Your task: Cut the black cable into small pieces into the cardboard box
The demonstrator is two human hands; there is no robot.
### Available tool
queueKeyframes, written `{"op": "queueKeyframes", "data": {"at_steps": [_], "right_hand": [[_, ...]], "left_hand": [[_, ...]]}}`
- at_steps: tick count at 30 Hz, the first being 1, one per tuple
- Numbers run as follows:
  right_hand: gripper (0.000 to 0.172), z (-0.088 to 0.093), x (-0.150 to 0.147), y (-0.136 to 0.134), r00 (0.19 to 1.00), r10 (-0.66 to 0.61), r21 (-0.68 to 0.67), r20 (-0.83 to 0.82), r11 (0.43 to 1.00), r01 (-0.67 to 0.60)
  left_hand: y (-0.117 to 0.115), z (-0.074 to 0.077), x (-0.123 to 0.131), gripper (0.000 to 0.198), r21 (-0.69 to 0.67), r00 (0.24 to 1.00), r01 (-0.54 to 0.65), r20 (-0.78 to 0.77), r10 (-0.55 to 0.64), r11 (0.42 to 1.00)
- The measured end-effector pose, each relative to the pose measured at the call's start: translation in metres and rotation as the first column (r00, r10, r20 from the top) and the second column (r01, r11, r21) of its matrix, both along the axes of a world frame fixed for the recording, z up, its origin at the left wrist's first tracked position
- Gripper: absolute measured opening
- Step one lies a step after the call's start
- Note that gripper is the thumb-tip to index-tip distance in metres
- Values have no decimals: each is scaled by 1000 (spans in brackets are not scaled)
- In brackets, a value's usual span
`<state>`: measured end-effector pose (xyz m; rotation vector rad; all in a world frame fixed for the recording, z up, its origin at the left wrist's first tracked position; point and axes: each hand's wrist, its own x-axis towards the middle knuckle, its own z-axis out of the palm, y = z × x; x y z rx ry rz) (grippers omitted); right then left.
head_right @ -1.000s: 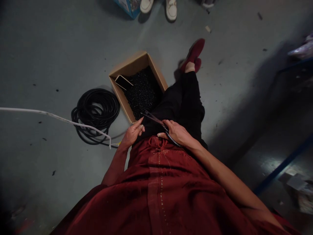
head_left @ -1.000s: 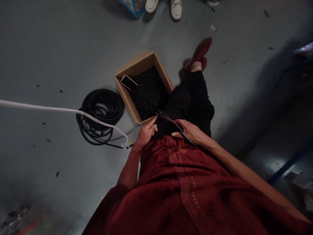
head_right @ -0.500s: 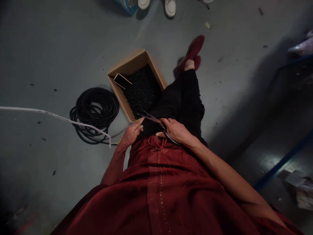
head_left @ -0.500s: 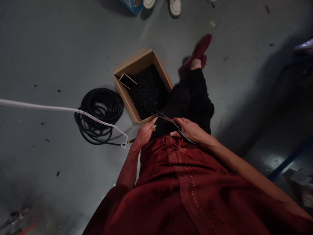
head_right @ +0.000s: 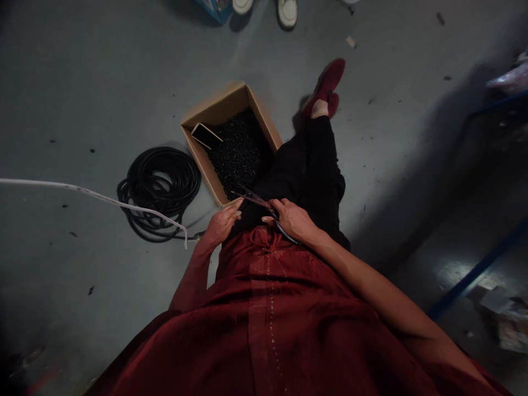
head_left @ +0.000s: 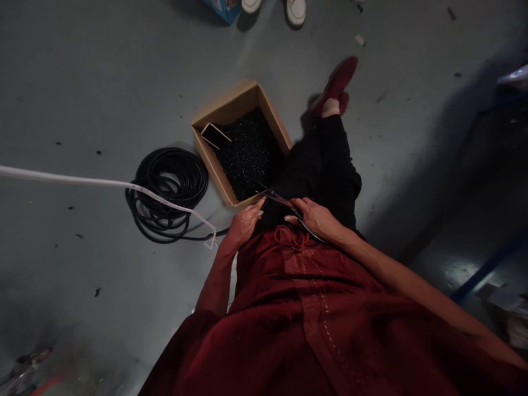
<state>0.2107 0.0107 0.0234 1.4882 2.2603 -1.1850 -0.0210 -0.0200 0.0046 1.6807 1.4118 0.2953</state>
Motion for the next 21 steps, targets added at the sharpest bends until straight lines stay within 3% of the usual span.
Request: {"op": "queueKeyframes", "data": {"at_steps": [15, 21], "right_hand": [[41, -7, 0, -3, 999, 41, -17, 28, 999, -41], [42, -10, -2, -1, 995, 47, -32, 89, 999, -44]], "left_hand": [[-1, 1, 1, 45, -114, 999, -46, 24, 49, 992], [0, -6, -1, 45, -130, 997, -54, 42, 60, 990]]}}
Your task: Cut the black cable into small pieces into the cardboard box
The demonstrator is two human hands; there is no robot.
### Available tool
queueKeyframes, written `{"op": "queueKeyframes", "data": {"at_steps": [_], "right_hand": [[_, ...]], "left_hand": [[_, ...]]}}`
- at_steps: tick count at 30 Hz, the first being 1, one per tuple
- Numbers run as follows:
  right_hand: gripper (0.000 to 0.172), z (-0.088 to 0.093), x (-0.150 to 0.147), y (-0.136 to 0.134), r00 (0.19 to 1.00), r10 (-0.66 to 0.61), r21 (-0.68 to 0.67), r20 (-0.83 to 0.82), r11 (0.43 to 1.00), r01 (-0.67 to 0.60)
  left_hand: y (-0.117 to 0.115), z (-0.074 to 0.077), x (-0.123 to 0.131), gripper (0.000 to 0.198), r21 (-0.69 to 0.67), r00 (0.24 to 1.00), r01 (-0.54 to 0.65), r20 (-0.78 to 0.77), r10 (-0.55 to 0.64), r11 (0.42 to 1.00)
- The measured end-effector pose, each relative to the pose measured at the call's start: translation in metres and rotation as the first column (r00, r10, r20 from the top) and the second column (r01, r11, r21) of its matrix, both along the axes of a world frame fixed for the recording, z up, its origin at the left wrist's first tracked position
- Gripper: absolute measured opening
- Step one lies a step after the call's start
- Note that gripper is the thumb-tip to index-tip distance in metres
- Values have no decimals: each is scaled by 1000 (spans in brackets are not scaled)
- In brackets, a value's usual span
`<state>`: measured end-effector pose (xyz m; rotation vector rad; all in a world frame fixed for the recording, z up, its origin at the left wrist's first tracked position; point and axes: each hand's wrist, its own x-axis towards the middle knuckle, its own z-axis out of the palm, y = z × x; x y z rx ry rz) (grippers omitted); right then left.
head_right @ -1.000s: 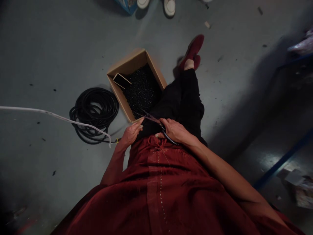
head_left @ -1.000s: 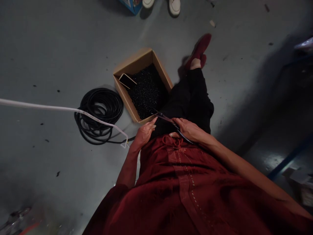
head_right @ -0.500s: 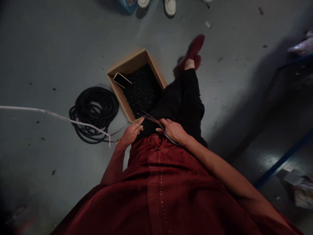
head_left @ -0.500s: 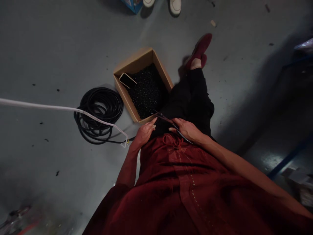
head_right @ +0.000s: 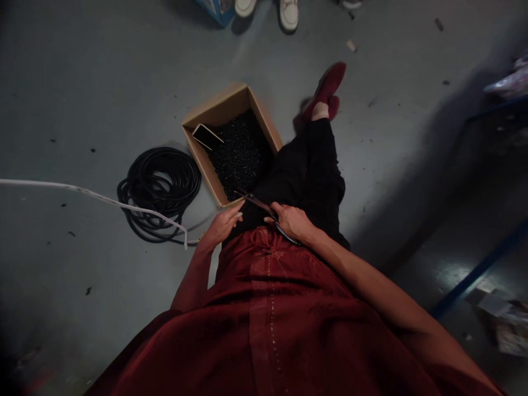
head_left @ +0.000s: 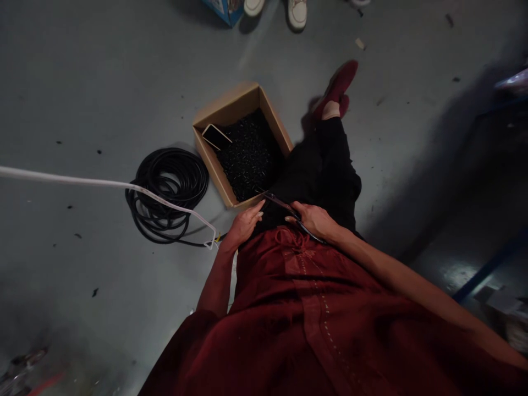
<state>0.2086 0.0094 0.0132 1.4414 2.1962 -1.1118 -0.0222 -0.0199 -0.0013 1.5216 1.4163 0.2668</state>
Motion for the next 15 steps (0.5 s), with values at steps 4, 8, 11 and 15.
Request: {"op": "queueKeyframes", "data": {"at_steps": [4, 8, 11, 15], "right_hand": [[40, -3, -2, 2, 999, 7, -27, 45, 1000, -6], [41, -6, -4, 3, 997, 20, -19, 78, 1000, -19], [44, -7, -5, 2, 994, 42, -23, 101, 999, -40], [46, -9, -5, 1, 991, 53, -23, 123, 998, -51]], "left_hand": [[2, -7, -3, 45, -5, 1000, 15, 26, -14, 1000], [4, -11, -5, 45, -52, 998, 15, 58, -12, 999], [6, -13, -6, 46, -90, 998, 22, 65, -16, 996], [7, -19, -9, 46, -126, 995, 38, 92, -26, 991]]}}
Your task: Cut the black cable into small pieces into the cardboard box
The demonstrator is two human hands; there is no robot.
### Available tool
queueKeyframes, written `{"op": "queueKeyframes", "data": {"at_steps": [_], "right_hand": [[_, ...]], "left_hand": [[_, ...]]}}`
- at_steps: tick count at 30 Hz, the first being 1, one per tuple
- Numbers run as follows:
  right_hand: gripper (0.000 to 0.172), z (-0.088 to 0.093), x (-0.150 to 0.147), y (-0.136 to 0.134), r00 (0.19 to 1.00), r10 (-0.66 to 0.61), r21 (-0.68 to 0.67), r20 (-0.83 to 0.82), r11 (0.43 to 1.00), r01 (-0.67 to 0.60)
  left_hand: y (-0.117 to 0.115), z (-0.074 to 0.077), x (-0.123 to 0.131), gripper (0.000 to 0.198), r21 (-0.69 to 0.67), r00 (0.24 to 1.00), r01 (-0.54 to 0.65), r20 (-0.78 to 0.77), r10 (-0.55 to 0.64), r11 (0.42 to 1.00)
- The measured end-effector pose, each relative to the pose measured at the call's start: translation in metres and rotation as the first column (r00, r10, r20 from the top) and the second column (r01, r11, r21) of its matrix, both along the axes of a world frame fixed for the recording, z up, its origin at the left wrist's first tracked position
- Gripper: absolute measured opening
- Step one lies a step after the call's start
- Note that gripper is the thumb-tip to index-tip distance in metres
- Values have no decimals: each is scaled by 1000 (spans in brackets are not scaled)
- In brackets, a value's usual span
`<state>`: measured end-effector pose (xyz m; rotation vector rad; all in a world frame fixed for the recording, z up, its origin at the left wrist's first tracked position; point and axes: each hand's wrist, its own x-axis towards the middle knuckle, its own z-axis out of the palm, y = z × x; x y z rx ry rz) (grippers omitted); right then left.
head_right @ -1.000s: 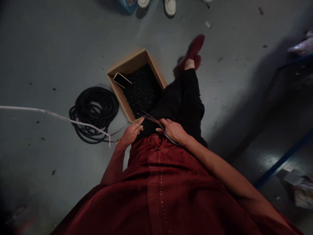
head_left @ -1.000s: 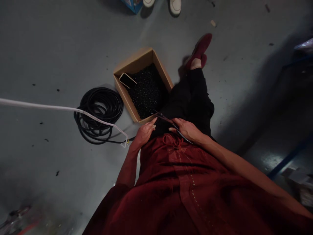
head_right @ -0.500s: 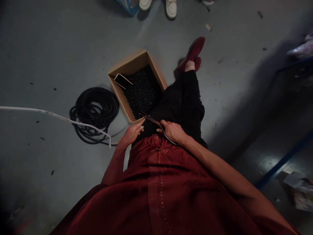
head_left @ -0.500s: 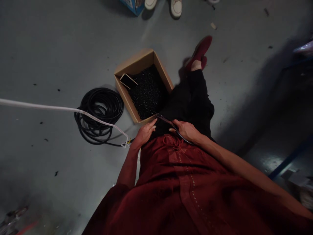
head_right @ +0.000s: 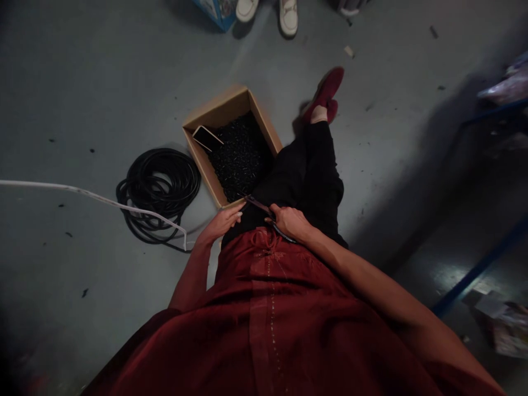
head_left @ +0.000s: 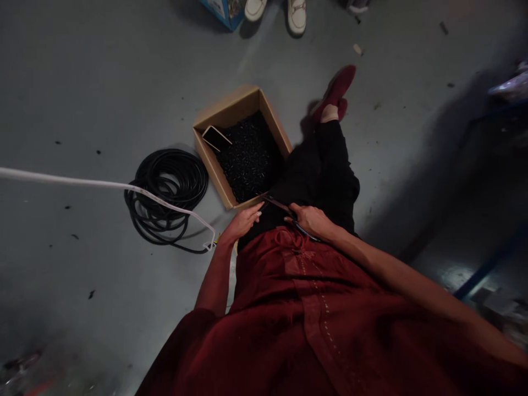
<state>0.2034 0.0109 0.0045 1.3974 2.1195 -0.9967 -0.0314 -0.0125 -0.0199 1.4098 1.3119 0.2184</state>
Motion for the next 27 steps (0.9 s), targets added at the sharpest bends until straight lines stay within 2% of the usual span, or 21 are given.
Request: {"op": "queueKeyframes", "data": {"at_steps": [6, 11, 15, 19, 23, 27], "right_hand": [[45, 2, -1, 0, 999, -18, -25, 32, 999, 19], [45, 4, -1, 0, 998, -50, -5, 26, 999, 50], [44, 4, 6, -1, 983, -179, -10, -43, 984, 179], [44, 8, 18, 0, 949, -283, 48, -142, 955, 292], [46, 14, 26, 3, 948, -290, 65, -127, 952, 300], [50, 14, 26, 1, 961, -261, 47, -88, 963, 266]], "left_hand": [[1, -8, -1, 45, 13, 1000, 11, 15, -12, 1000], [1, -4, 1, 46, -27, 998, -37, 40, 38, 999], [-1, 0, 2, 48, -37, 983, -155, 93, 158, 987], [-3, -2, 3, 49, -44, 936, -303, 174, 306, 952], [1, -1, 7, 46, -66, 871, -414, 260, 416, 908], [5, 4, 11, 41, -83, 825, -470, 314, 470, 879]]}}
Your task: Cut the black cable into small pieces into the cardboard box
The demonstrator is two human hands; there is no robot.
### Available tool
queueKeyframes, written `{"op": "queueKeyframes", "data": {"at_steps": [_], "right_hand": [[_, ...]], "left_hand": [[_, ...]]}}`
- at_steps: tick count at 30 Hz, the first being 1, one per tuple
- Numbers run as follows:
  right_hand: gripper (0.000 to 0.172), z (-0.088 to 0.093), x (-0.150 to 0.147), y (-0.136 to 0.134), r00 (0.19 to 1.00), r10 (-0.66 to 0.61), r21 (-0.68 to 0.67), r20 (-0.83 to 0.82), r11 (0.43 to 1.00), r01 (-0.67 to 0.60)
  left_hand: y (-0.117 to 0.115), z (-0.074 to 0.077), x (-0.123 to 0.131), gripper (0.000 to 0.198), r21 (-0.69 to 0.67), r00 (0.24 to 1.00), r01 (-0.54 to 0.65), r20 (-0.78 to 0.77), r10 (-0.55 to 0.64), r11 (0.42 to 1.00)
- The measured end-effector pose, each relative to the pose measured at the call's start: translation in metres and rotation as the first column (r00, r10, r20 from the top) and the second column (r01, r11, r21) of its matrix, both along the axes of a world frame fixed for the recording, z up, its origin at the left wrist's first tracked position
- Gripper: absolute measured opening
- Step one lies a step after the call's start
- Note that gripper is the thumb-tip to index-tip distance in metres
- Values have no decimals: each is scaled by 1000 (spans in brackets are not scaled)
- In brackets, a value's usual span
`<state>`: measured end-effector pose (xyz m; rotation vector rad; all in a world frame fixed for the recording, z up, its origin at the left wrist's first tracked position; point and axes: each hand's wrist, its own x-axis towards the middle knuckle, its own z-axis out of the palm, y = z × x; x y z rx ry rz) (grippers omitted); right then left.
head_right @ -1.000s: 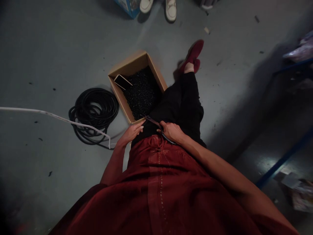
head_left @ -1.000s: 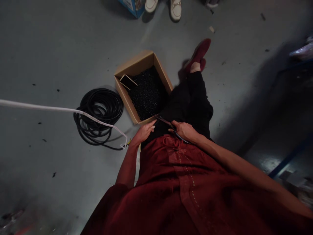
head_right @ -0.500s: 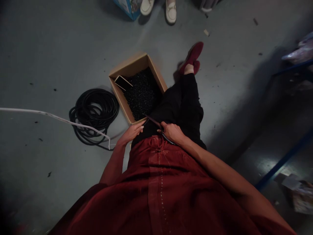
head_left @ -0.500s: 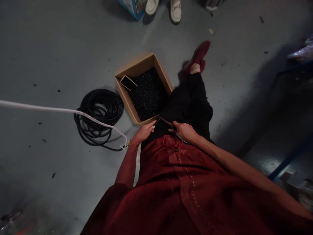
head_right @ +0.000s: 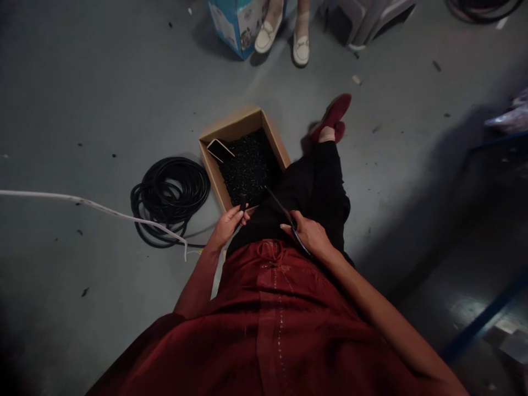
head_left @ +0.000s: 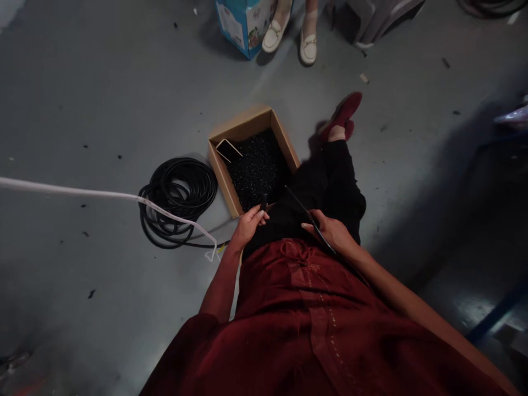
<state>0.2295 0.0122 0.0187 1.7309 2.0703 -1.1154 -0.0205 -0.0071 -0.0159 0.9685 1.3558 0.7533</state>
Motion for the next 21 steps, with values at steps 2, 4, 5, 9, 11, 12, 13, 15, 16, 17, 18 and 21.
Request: {"op": "queueKeyframes", "data": {"at_steps": [2, 4, 5, 9, 11, 12, 13, 15, 16, 17, 18, 21], "right_hand": [[50, -1, -1, -3, 999, 11, 1, -46, 1000, -11], [50, -1, -2, -5, 992, 24, 16, -125, 1000, -22], [51, 0, -2, -7, 987, 31, 23, -160, 999, -28], [53, 6, -4, -7, 978, 60, 26, -199, 998, -56], [53, 10, -5, -6, 978, 85, 25, -192, 996, -82], [52, 11, -5, -6, 978, 96, 26, -187, 995, -93], [52, 12, -6, -5, 978, 104, 26, -182, 995, -101], [50, 12, -6, -5, 979, 110, 24, -173, 994, -107], [50, 12, -7, -5, 979, 110, 22, -170, 994, -108], [50, 12, -7, -6, 980, 109, 20, -167, 994, -108], [51, 12, -7, -6, 980, 109, 19, -166, 994, -107], [52, 12, -8, -6, 980, 110, 18, -164, 994, -108]], "left_hand": [[1, 2, 1, 40, 5, 1000, -12, 0, 12, 1000], [1, 3, 2, 40, 17, 999, -13, -33, 14, 1000], [0, 3, 2, 41, 21, 998, -5, -58, 6, 1000], [-1, -1, 2, 45, 30, 991, 35, -133, -31, 999], [-1, -2, 2, 45, 42, 987, 61, -152, -54, 997], [-1, -3, 2, 45, 51, 984, 77, -162, -68, 996], [-1, -2, 3, 44, 59, 982, 93, -172, -82, 994], [-2, -1, 3, 43, 70, 976, 116, -192, -101, 991], [-2, 0, 3, 42, 72, 974, 125, -200, -108, 990], [-2, 2, 4, 42, 70, 972, 132, -204, -115, 989], [-2, 3, 4, 41, 68, 971, 137, -208, -120, 988], [-1, 7, 6, 40, 69, 967, 151, -218, -133, 986]]}}
